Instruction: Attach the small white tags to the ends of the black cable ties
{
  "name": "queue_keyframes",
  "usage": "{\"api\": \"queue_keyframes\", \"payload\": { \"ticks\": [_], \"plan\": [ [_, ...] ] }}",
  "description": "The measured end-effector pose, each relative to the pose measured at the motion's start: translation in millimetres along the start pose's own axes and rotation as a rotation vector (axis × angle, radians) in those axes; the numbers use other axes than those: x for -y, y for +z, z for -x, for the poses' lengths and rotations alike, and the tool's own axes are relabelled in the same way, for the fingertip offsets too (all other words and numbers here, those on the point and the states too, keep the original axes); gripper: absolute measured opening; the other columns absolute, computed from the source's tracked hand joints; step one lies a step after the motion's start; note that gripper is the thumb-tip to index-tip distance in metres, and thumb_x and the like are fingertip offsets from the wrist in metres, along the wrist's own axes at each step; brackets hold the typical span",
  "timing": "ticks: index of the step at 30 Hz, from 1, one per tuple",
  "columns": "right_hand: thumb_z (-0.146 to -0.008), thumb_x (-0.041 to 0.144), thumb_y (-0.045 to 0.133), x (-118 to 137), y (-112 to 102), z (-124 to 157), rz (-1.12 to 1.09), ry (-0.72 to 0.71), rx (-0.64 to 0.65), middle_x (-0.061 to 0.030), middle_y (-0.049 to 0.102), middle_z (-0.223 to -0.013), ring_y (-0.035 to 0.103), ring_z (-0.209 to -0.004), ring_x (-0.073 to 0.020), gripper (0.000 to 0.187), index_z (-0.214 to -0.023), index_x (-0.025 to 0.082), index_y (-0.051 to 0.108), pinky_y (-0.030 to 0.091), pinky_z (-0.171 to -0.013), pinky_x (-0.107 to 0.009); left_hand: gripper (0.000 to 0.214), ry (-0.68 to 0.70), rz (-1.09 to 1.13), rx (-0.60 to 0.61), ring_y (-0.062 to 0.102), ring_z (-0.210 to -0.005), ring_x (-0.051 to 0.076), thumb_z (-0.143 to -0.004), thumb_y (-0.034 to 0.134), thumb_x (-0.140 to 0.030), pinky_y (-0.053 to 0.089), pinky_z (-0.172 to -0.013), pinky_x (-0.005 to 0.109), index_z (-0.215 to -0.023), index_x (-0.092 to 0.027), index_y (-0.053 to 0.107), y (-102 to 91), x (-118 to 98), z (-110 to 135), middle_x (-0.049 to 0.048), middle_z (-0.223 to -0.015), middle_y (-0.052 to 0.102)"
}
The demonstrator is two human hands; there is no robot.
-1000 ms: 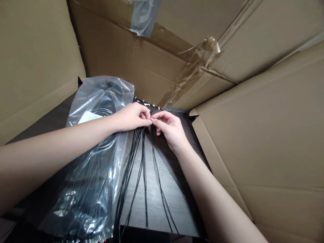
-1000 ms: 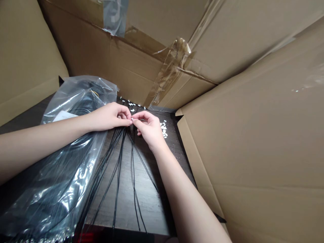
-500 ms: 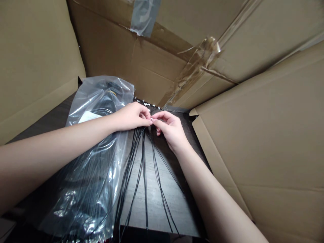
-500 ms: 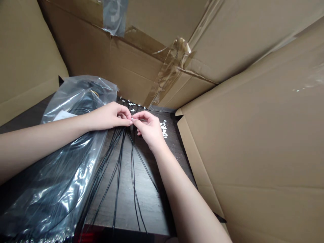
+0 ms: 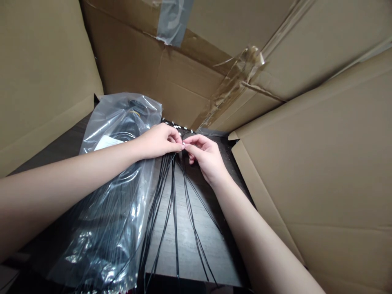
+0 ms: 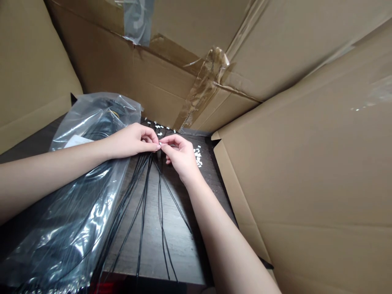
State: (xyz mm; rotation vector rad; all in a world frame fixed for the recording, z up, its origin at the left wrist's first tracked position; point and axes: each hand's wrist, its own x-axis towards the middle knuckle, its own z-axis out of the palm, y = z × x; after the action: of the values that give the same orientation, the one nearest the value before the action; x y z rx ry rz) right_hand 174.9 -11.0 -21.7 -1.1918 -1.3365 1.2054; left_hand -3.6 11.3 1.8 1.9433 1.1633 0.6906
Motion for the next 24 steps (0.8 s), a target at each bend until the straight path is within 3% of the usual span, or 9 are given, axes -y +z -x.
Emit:
{"api": "queue_keyframes", "payload": {
  "ticks": [24],
  "plan": [
    [-0.066, 0.029, 0.077, -2.8, -1.7, -1.2, 0.031, -0.012, 0.021, 0.0056, 0.060, -0.063, 0.046, -0.047, -0.0040, 0.021, -0.081, 0.017, 0.068, 0.040, -0.041, -0.017, 0.013, -0.007, -0.005, -0.012, 0.064, -0.068, 0.014, -0.078, 0.072, -0.026, 0.044, -0.065, 0.026, -0.081, -0.015, 0.078, 0.1, 0.0, -0.2, 0.0025, -0.076, 0.075]
  ]
}}
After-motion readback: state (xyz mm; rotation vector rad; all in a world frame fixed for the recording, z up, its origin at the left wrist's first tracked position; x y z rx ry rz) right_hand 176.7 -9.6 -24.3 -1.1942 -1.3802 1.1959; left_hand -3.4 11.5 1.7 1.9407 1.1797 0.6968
